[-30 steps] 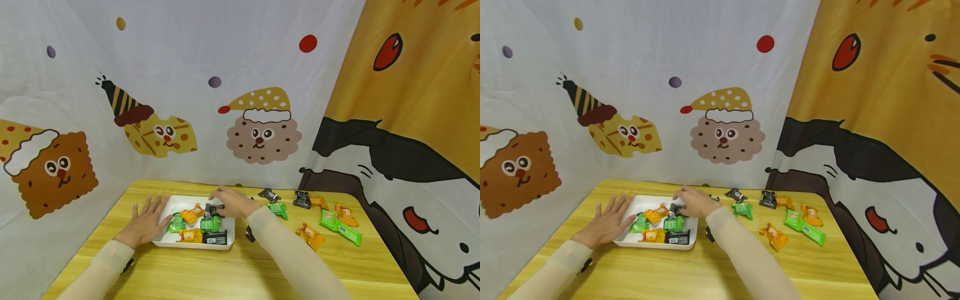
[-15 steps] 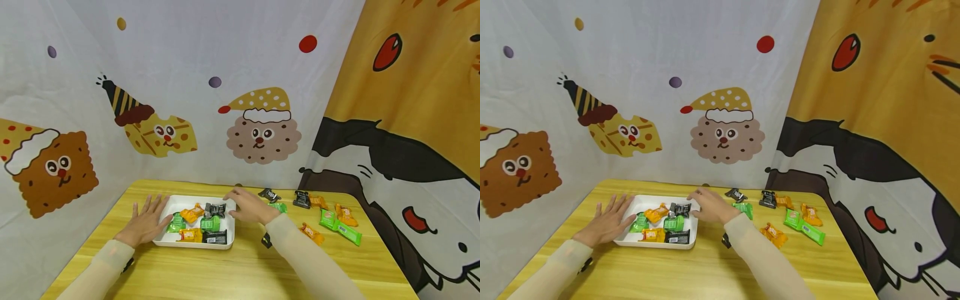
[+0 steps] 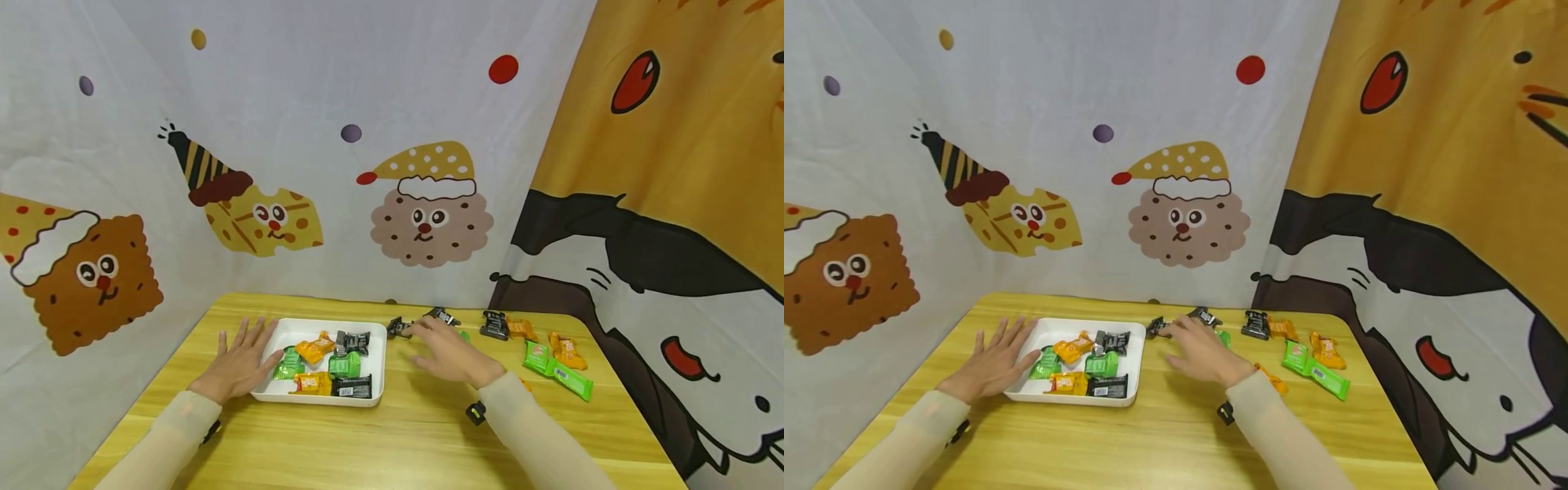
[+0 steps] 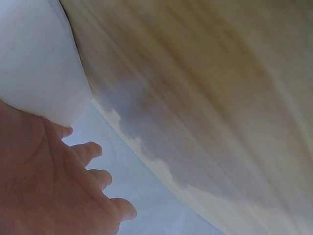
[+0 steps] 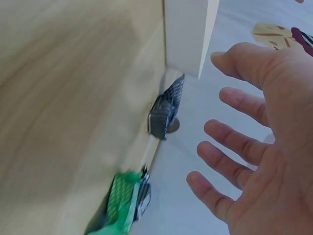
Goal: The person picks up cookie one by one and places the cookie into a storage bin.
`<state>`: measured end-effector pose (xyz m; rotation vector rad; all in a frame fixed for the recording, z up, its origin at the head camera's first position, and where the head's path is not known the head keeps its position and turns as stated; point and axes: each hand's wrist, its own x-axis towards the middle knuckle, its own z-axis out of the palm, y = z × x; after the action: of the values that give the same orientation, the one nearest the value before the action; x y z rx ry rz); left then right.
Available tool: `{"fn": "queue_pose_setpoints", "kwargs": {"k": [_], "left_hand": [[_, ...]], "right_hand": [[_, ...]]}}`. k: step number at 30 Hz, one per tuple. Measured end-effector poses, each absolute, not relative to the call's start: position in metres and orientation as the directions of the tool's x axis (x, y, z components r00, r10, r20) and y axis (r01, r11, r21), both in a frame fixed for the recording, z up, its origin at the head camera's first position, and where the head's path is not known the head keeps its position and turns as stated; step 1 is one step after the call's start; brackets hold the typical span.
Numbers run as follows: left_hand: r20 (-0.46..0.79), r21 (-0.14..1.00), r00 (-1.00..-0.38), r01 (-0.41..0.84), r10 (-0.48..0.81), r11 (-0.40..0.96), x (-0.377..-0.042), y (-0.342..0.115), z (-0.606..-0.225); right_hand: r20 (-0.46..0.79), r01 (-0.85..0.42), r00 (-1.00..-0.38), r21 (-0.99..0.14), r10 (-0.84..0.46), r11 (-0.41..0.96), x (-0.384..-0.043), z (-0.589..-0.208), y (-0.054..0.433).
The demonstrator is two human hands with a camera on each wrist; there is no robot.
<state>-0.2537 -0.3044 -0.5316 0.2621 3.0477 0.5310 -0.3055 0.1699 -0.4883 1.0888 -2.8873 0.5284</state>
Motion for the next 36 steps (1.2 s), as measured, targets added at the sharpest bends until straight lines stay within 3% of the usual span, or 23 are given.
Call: {"fn": "queue_pose_setpoints", "kwargs": {"k": [23,36], "left_hand": [[-0.015,0.338,-0.986,0.154,0.169,0.929,-0.255,-0.304,-0.533],[-0.016,0.338,-0.987,0.146,0.161,0.930,-0.254,-0.303,-0.530]], "right_hand": [[0.120,-0.513,-0.857,-0.275,-0.501,0.813,-0.272,-0.509,0.284],[0.042,-0.438,-0.894,-0.284,-0.446,0.853,-0.259,-0.514,0.309]]}}
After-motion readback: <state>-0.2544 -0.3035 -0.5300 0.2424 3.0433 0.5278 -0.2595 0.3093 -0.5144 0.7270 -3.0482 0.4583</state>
